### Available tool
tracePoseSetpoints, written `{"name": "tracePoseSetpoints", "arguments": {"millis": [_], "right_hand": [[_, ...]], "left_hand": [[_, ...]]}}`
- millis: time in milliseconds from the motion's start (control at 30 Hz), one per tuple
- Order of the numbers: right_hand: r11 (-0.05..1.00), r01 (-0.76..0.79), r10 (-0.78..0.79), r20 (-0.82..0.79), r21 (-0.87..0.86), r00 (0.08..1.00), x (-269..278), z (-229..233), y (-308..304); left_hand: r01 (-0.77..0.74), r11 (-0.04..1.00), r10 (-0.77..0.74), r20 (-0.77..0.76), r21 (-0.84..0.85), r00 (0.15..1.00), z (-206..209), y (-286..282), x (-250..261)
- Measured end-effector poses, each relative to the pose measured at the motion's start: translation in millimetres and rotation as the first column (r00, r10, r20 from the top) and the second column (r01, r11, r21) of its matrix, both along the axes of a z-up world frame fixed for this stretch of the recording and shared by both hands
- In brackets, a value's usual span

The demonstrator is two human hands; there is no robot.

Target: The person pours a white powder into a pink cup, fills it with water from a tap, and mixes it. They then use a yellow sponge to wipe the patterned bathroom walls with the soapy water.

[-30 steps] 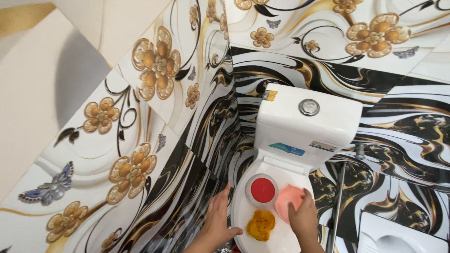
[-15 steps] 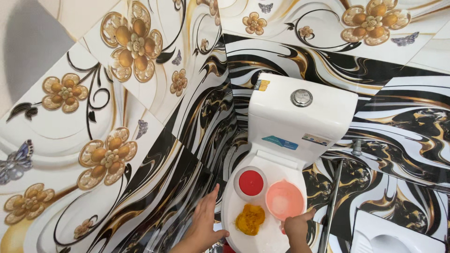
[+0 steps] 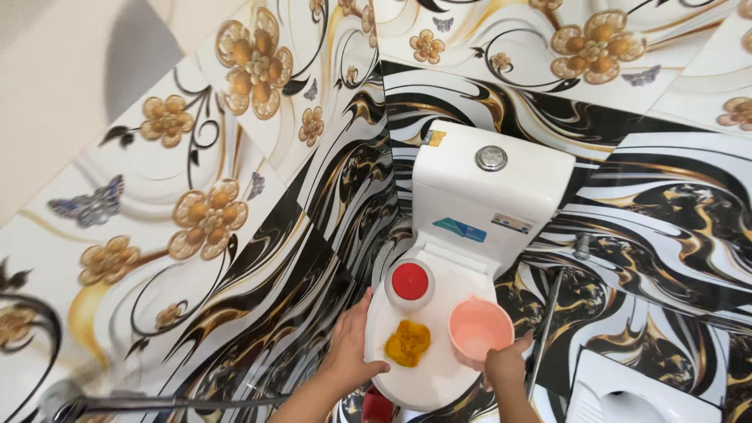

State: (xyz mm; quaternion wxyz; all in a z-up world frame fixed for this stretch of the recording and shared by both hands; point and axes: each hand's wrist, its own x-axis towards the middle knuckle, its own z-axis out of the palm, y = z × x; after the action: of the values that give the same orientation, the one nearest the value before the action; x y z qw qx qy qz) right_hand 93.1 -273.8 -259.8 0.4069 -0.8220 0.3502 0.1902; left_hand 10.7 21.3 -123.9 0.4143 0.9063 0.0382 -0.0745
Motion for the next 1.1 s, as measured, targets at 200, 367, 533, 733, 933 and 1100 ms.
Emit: {"name": "tracePoseSetpoints", "arguments": {"millis": [200, 367, 533, 733, 933, 1100], "right_hand": [[0.956, -0.202, 0.267, 0.341, -0.213, 0.901, 16, 73, -21], [0.867, -0.382, 0.482, 0.348, -0.318, 0.804, 39, 129, -15], [0.639, -0.628, 0.765, 0.279, -0.445, 0.581, 34, 202, 24], [0.365, -0.883, 0.916, 0.284, -0.295, 0.284, 10, 242, 96], [-0.046, -0.928, 0.964, 0.227, -0.369, -0.138, -33, 242, 180], [-0.267, -0.884, 0.885, 0.264, -0.384, -0.382, -80, 243, 245]], "left_hand": [[0.014, 1.000, -0.015, 0.290, 0.004, 0.957, 19, -26, -3], [-0.051, 0.999, 0.051, 0.314, -0.010, 0.948, 40, -39, -15], [-0.140, 0.990, 0.141, 0.327, -0.027, 0.934, 60, -32, -46], [-0.291, 0.949, 0.314, 0.308, -0.121, 0.898, 72, -8, -98], [-0.452, 0.885, 0.465, 0.220, -0.111, 0.857, 62, 19, -159], [-0.561, 0.823, 0.561, 0.294, -0.094, 0.774, 45, 38, -229]]}}
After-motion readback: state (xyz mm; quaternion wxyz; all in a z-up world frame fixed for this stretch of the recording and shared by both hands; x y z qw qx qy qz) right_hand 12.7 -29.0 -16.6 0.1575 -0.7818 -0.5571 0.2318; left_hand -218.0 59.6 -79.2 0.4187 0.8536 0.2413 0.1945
